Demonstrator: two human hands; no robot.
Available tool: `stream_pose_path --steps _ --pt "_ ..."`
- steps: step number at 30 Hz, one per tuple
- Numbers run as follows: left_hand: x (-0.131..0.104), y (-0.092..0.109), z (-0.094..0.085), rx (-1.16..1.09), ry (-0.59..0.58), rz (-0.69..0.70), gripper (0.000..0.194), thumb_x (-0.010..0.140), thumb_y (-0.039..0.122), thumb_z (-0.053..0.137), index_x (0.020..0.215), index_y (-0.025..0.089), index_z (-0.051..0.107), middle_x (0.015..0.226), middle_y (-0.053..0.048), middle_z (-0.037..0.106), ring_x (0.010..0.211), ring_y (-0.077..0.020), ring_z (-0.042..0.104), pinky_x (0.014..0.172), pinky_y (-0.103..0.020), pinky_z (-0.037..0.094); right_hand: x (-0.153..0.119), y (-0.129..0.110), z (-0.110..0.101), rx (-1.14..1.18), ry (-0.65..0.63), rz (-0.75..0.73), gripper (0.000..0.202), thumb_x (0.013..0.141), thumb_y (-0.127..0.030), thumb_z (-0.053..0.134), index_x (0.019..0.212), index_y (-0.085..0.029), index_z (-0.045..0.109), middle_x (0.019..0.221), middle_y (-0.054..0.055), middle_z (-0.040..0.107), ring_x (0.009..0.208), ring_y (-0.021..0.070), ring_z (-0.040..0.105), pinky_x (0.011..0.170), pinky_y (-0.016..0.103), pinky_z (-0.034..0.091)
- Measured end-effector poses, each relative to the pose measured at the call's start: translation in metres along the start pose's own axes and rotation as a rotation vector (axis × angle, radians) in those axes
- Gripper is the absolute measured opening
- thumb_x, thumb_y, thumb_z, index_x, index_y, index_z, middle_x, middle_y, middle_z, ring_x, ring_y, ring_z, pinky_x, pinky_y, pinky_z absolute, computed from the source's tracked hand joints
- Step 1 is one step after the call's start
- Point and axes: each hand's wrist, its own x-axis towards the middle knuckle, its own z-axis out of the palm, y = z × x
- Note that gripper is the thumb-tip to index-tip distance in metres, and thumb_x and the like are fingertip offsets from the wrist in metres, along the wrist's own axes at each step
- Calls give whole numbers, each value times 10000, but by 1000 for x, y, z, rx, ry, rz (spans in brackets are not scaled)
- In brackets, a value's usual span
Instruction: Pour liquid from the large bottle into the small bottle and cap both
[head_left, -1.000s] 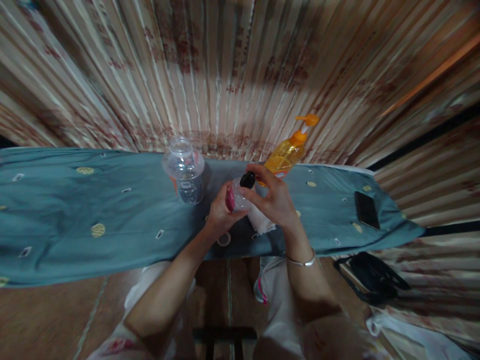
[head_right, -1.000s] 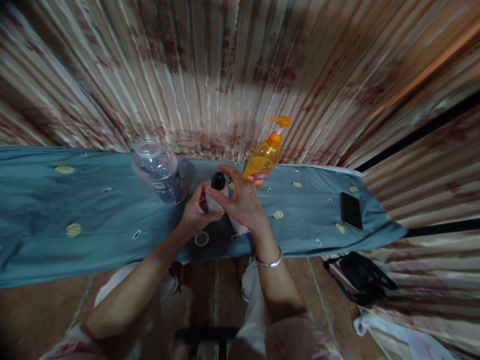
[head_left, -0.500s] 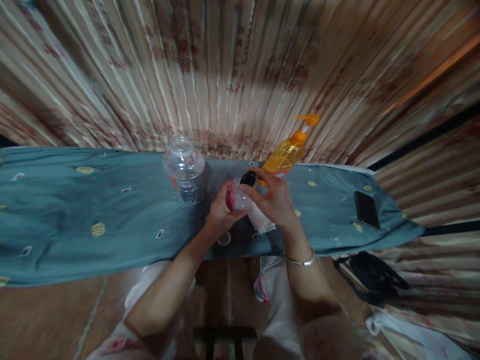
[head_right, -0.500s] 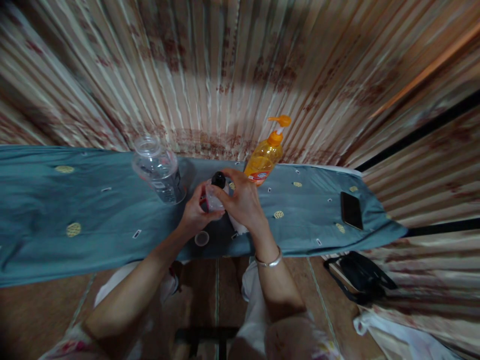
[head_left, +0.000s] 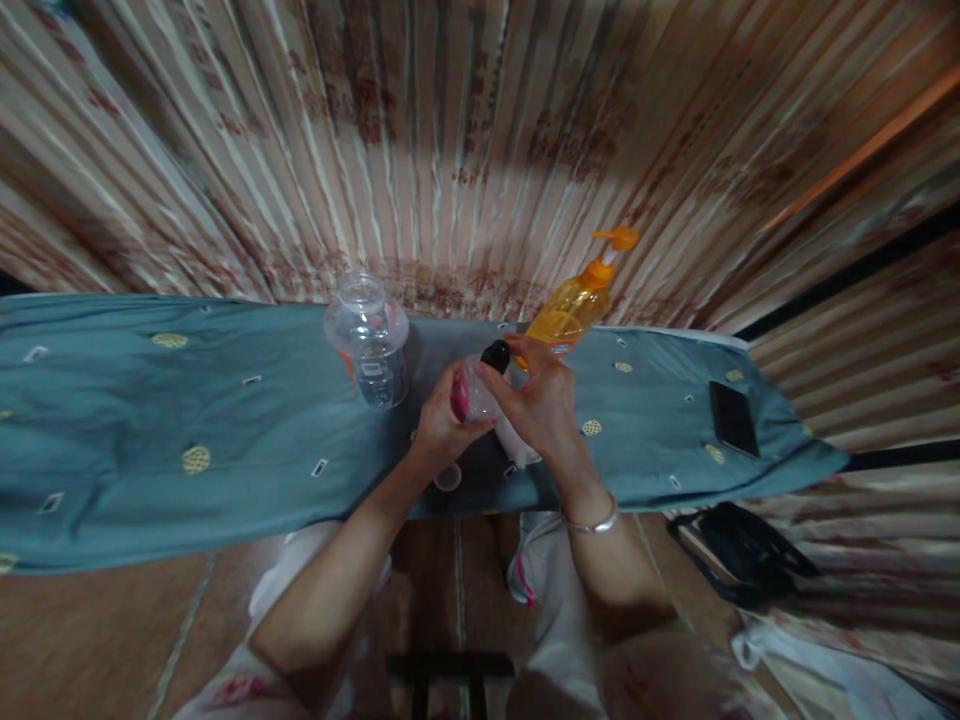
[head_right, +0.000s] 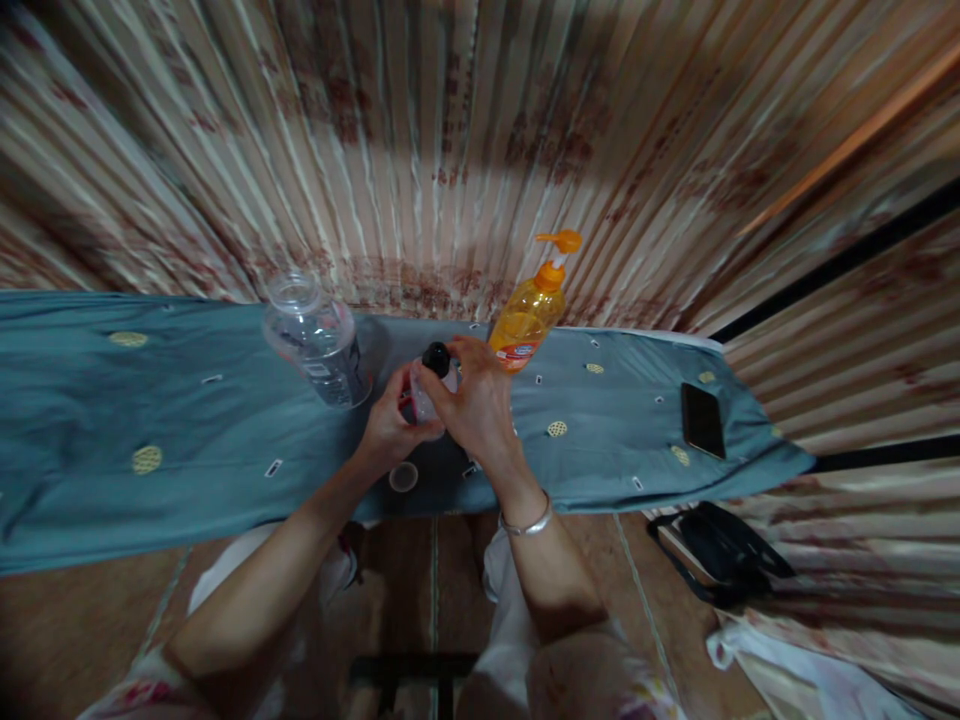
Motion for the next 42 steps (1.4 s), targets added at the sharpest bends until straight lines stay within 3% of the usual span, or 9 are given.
stream_pose_path --steps 4,11,15,18,22,26,32,38,42 --pt "0 0 0 2 9 18 883 649 339 974 1433 230 584 1421 -127 731 1298 -351 718 1136 -498 572 -1 -1 2 -29 -37 23 339 973 -481 762 1180 -213 749 1203 146 830 1181 341 780 1059 520 617" --pt "0 1 4 14 43 73 765 691 306 939 1368 217 596 1354 -126 752 1242 -336 740 1089 -491 596 -10 -2 8 -157 -121 72 851 872 -785 782 1422 -156 625 1200 194 820 1120 393 789 990 539 634" --pt "0 -1 9 25 63 95 797 657 243 924 1377 234 581 1287 -90 764 1113 -301 774 999 -445 634 -16 -7 10 -225 -178 116 931 838 -775 813 1439 -98 593 1207 243 810 1082 426 790 982 582 629" --pt "2 -1 11 40 78 104 806 689 240 903 1421 243 565 1294 -83 754 1031 -276 785 954 -434 650 -17 -8 8 -217 -184 145 866 814 -629 888 1442 -115 586 1227 237 807 1099 422 787 989 571 631" --pt "8 3 15 48 86 156 870 706 222 909 1492 224 536 1448 -147 689 1320 -358 700 1177 -554 551 -16 -2 -1 -113 -116 129 679 825 -461 859 1400 -213 596 1230 146 819 1104 366 791 960 513 643" --pt "13 8 26 36 48 206 997 682 293 1002 1541 261 497 1565 -174 609 1470 -396 591 1256 -624 466 -10 9 -15 -33 -14 157 614 834 -500 832 1357 -251 626 1199 100 817 1036 320 784 906 466 637" --pt "18 7 40 6 -42 205 1000 784 403 977 1618 322 431 1686 -170 511 1535 -389 537 1224 -578 493 2 31 -41 56 36 224 612 814 -440 821 1361 -248 628 1228 72 800 1039 282 756 920 439 616" --pt "20 -2 38 -15 -73 138 938 837 321 892 1645 320 415 1719 -170 497 1584 -382 492 1245 -591 458 10 60 -64 -47 69 261 637 794 -385 819 1375 -209 625 1268 125 798 1135 350 754 981 512 605" --pt "23 -8 47 -33 -86 89 892 852 254 846 1642 297 432 1721 -165 503 1595 -366 483 1267 -581 436 11 78 -71 -123 55 280 651 777 -387 842 1373 -204 655 1238 130 817 1071 355 766 953 509 606"
